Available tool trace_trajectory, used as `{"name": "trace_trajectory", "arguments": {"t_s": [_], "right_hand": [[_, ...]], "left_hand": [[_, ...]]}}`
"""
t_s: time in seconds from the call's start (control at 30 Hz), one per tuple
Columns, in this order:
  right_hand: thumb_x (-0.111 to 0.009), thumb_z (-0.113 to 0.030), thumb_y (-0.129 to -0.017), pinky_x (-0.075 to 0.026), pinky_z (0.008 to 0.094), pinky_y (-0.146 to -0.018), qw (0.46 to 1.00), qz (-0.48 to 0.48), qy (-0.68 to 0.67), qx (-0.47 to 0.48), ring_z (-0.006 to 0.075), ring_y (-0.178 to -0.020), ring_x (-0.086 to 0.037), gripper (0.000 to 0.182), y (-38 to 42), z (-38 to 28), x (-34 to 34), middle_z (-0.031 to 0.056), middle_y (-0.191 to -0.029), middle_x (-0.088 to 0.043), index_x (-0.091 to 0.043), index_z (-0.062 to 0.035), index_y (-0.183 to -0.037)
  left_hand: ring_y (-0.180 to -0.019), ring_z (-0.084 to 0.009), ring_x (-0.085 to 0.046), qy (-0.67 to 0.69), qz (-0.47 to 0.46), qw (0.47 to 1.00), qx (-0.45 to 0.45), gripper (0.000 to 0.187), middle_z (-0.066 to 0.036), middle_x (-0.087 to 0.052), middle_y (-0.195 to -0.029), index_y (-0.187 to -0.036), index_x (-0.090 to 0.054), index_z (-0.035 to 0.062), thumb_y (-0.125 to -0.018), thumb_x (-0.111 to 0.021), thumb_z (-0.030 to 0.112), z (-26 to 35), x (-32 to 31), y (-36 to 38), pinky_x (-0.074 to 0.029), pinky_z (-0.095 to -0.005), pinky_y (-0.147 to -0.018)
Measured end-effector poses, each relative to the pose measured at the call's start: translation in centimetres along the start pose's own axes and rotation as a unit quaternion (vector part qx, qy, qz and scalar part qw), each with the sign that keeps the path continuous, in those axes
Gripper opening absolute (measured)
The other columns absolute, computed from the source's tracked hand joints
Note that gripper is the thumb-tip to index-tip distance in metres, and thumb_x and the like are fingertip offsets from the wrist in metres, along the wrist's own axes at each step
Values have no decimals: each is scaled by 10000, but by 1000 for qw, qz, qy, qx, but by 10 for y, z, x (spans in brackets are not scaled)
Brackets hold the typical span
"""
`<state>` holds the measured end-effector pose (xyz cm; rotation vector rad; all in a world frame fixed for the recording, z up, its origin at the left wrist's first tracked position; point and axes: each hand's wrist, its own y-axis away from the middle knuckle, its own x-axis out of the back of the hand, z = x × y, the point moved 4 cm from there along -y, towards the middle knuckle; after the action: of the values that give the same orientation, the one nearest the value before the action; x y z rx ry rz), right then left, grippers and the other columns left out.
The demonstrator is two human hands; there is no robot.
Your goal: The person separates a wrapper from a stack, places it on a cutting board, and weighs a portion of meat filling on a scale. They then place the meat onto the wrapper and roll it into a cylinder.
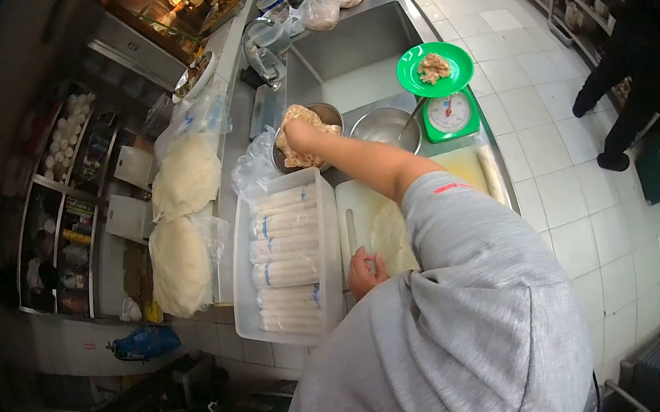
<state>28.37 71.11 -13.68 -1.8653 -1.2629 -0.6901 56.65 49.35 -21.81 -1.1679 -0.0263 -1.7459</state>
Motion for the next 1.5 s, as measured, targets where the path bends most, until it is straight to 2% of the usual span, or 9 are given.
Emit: {"name": "trace_trajectory", "arguments": {"t_s": [0.23, 0.33, 0.37, 0.5, 0.73, 0.87, 1.07, 1.27, 1.5], "right_hand": [[-598, -55, -717, -519, 400, -720, 996, 81, -13, -40, 322, -798, -660, 169, 60, 76, 196, 172, -868, -678, -692, -64, -857], [-564, -76, -750, -527, 464, -715, 988, 105, 107, -47, 399, -812, -640, 141, 87, 124, 256, 240, -854, -646, -676, -21, -816], [-578, -52, -730, -534, 450, -712, 982, 88, 141, -86, 379, -807, -651, 120, 97, 134, 265, 228, -849, -655, -680, -24, -786], [-690, -125, -696, -542, 412, -729, 942, 8, 331, -53, 325, -844, -664, 117, 138, 150, 272, 167, -872, -678, -694, -55, -789], [-678, -177, -730, -520, 422, -750, 976, 60, 180, -109, 327, -886, -638, 173, 154, 162, 296, 155, -928, -660, -679, -83, -875], [-641, -181, -747, -507, 424, -744, 975, 129, 167, -73, 345, -862, -618, 146, 156, 160, 308, 157, -900, -634, -644, -77, -850], [-658, -203, -730, -504, 421, -754, 985, 154, 68, -27, 345, -855, -618, 173, 128, 135, 277, 158, -887, -632, -639, -63, -830], [-691, -207, -682, -512, 416, -717, 999, 20, -24, 22, 329, -802, -648, 199, 64, 68, 152, 151, -868, -676, -674, -72, -828], [-626, -164, -761, -529, 389, -761, 984, -70, 153, -61, 306, -878, -656, 199, 33, 48, 21, 163, -920, -682, -699, -35, -894]], "left_hand": [[-706, -267, -566, -1, 8, 1000, -27, 342, -78, -564, -800, -1094, -530, -3, -847, -642, 206, -4, -5, 1, -466, -383, -604], [-686, -255, -562, -7, 9, 1000, -29, 335, -75, -568, -795, -1091, -531, 1, -844, -643, 197, 1, -3, -1, -465, -374, -597], [-678, -250, -561, -11, 9, 999, -28, 332, -74, -569, -793, -1090, -531, 2, -844, -643, 195, 1, -2, -1, -464, -370, -594], [-656, -234, -555, -13, 9, 1000, -24, 329, -67, -573, -780, -1090, -532, 8, -843, -643, 194, 3, -3, -1, -459, -355, -576], [-627, -226, -548, -14, 15, 999, -28, 335, -57, -588, -774, -1095, -530, 11, -842, -645, 199, 4, -3, -1, -455, -350, -562], [-586, -198, -520, -18, 32, 999, -40, 326, -61, -594, -764, -1096, -540, 6, -849, -641, 194, 1, -4, -1, -444, -319, -552], [-670, -258, -570, -9, 13, 1000, -10, 345, -72, -585, -783, -1102, -527, 7, -849, -640, 213, -3, -7, 0, -463, -375, -581], [-721, -260, -578, -9, 3, 1000, -10, 348, -73, -570, -803, -1106, -528, 9, -853, -636, 222, -6, -7, 0, -471, -385, -607], [-731, -274, -577, -6, 3, 1000, -15, 352, -83, -561, -800, -1101, -531, -2, -853, -636, 225, -5, -4, 0, -477, -386, -621]]}}
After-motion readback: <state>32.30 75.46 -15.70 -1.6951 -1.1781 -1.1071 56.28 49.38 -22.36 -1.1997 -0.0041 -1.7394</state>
